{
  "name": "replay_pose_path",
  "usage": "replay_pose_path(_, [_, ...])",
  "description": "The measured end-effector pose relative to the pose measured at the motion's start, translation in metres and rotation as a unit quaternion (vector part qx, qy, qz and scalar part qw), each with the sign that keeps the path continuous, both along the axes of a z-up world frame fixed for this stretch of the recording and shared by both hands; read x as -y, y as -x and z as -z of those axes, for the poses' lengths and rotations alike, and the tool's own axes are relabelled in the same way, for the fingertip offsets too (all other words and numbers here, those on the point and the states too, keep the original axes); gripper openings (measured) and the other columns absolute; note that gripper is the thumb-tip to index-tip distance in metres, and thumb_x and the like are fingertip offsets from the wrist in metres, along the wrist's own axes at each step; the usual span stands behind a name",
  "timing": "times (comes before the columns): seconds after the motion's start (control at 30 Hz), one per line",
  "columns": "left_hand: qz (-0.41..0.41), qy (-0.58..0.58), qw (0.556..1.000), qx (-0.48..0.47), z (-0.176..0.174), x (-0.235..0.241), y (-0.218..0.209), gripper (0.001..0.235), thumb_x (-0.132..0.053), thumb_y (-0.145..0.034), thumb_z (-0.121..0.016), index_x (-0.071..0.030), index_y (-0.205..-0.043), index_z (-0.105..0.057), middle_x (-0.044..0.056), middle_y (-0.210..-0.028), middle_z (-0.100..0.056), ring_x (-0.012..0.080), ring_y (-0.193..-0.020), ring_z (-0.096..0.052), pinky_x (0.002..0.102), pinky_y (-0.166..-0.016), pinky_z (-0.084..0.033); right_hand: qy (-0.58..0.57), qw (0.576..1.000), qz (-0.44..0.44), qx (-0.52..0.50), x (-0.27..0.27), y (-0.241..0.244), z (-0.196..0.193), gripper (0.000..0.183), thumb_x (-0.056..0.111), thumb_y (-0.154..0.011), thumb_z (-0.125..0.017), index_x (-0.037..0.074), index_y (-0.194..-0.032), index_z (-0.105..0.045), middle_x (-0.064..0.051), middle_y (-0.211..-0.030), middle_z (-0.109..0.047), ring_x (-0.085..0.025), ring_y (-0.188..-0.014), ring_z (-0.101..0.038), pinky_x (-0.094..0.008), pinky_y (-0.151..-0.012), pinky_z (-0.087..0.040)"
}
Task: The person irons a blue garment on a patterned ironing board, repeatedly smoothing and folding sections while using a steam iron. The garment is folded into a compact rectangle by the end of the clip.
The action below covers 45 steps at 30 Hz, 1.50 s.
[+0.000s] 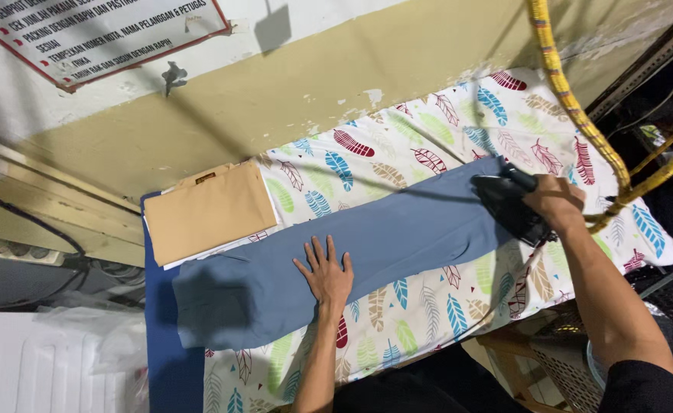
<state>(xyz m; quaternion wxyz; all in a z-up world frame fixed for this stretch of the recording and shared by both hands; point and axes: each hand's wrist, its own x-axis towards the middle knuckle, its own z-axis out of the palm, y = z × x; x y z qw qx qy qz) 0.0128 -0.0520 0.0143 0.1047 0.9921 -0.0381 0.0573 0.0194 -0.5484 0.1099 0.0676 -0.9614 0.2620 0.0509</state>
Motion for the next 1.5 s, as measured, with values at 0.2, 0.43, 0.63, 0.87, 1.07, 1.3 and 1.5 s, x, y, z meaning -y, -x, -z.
replay_pose_path(0.2, [-0.008,0.008,1.000,0.005,-0.004,0.003,0.001,0.064,-0.046,-0.097,-0.051,-0.013,-0.151,-0.047,0.021,-0.161,-0.034,0.0420,-0.150,-0.026,0.072,-0.117,-0.009,0.022,0.999,0.025,0.032,0.009,0.004,0.009,0.033,0.034,-0.086,-0.067,0.022,-0.114,-0.079,-0.017,-0.096,-0.078,-0.037,-0.090,-0.076,-0.048,-0.082,-0.058])
replay_pose_path(0.43, [-0.003,-0.007,1.000,0.020,-0.005,0.005,-0.002,0.064,-0.045,-0.096,-0.053,-0.012,-0.151,-0.048,0.023,-0.159,-0.036,0.0427,-0.149,-0.029,0.073,-0.116,-0.012,0.013,0.998,0.047,0.040,0.030,-0.011,0.020,0.034,0.035,-0.084,-0.070,0.021,-0.114,-0.079,-0.018,-0.096,-0.078,-0.039,-0.089,-0.076,-0.051,-0.076,-0.059])
replay_pose_path(0.63, [-0.020,-0.014,1.000,0.002,-0.009,0.012,-0.008,0.064,-0.044,-0.094,-0.055,-0.010,-0.148,-0.049,0.023,-0.159,-0.038,0.0426,-0.150,-0.027,0.076,-0.115,-0.009,0.036,0.997,0.028,0.065,0.053,-0.025,0.037,0.041,0.045,-0.081,-0.077,0.018,-0.111,-0.079,-0.018,-0.094,-0.077,-0.040,-0.086,-0.074,-0.052,-0.075,-0.057])
replay_pose_path(0.87, [-0.069,0.010,0.997,-0.032,0.008,0.043,-0.015,0.077,-0.051,-0.097,-0.053,0.005,-0.150,-0.040,0.034,-0.160,-0.026,0.0438,-0.155,-0.013,0.075,-0.114,0.005,0.051,0.995,0.010,0.089,0.086,-0.033,0.055,0.043,0.035,-0.082,-0.076,0.014,-0.119,-0.077,-0.023,-0.097,-0.076,-0.042,-0.089,-0.074,-0.053,-0.076,-0.057])
replay_pose_path(1.07, [-0.076,0.001,0.996,-0.040,0.021,0.043,-0.016,0.081,-0.056,-0.099,-0.045,0.002,-0.154,-0.033,0.032,-0.164,-0.017,0.0402,-0.156,-0.006,0.071,-0.117,0.006,0.055,0.995,0.045,0.072,0.114,-0.056,0.063,0.036,0.027,-0.088,-0.071,0.008,-0.118,-0.076,-0.026,-0.097,-0.076,-0.045,-0.089,-0.074,-0.055,-0.076,-0.057])
replay_pose_path(1.3, [-0.080,-0.022,0.996,-0.017,0.026,0.043,-0.013,0.079,-0.056,-0.100,-0.045,0.001,-0.155,-0.035,0.032,-0.164,-0.019,0.0403,-0.156,-0.011,0.072,-0.118,-0.001,0.070,0.994,0.016,0.085,0.119,-0.067,0.067,0.031,0.026,-0.092,-0.068,0.008,-0.116,-0.076,-0.026,-0.095,-0.075,-0.045,-0.087,-0.073,-0.055,-0.073,-0.056])
replay_pose_path(1.5, [-0.082,-0.041,0.996,-0.005,0.020,0.046,-0.016,0.077,-0.055,-0.098,-0.049,-0.004,-0.154,-0.039,0.032,-0.160,-0.025,0.0407,-0.153,-0.018,0.074,-0.117,-0.010,0.104,0.991,-0.014,0.086,0.136,-0.077,0.066,0.031,0.020,-0.091,-0.067,0.009,-0.119,-0.074,-0.025,-0.093,-0.075,-0.044,-0.086,-0.074,-0.054,-0.070,-0.056])
